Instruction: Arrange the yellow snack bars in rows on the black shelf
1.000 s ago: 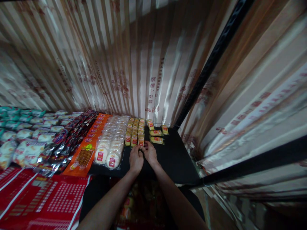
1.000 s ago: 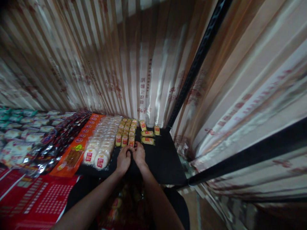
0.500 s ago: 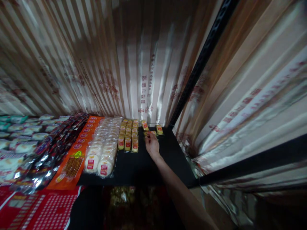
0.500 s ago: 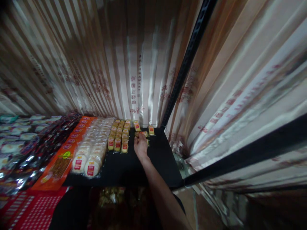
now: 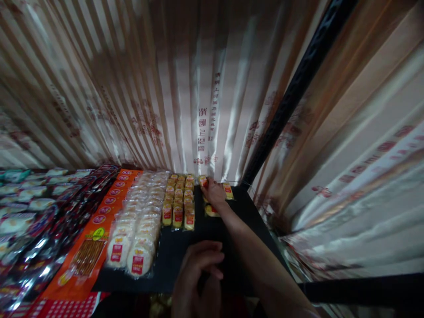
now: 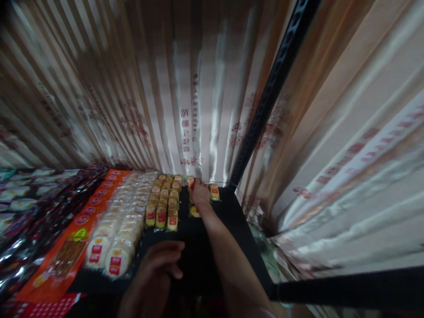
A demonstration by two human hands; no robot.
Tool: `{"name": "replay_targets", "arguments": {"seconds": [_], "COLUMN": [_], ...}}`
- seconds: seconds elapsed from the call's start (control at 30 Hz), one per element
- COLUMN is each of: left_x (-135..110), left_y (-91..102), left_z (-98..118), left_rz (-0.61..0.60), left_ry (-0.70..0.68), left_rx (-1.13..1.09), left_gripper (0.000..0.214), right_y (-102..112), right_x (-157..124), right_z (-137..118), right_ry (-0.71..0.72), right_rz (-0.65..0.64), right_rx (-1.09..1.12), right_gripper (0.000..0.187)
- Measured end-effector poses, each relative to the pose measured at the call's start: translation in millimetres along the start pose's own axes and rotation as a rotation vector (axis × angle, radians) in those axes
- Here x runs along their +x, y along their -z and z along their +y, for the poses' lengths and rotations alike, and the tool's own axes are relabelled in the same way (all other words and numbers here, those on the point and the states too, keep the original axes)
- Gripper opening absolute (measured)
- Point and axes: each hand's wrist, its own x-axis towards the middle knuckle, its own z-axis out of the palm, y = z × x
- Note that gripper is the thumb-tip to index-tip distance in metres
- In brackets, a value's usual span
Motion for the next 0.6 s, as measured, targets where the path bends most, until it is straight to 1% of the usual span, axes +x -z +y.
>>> {"name": "replay_targets", "arguments": {"seconds": [0.1,0.17,0.23,0.3,0.4,0.53,0.6], "left_x": [21,30,38,44,51,56,57], "left_y": [-13.5,-19.5,-23.1,-25.2,-27.1,-26.2,-24.0], "left_z": [-21,-36,-47,-53,-61,-77,-85], "left_rz": [-0.173,-0.282,-0.342,-0.342,-0.293,-0.244,-0.256], "left_ry": [-0.159,-0.176,-0.183,-0.210,-0.254,-0.299,-0.328], "left_rx": [-0.135,-0.148,-0.117,-0.092,-0.070,-0.003,0.042], "left_gripper": [0.021,0.023,0.026,0.026,0.027,0.031,0.032], "right_y": [-1,-1,-1,-2,-5,-7,-7], "right_x": [7,10,12,13,12,7,6], "right_z": [-8,-14,-18,-23,-26,-24,-23], "right_ry": [-0.034,-0.042,-0.062,-0.073,-0.049,-0.026,-0.018], "right_rz": [-0.085,-0.097,-0.084,-0.083,-0.103,-0.087,-0.072], "right_rx": [-0.057,-0.064,-0.058,-0.059,-0.076,-0.062,-0.055], "right_gripper": [0.044,0.043,0.044,0.047,0.048,0.038,0.032]}}
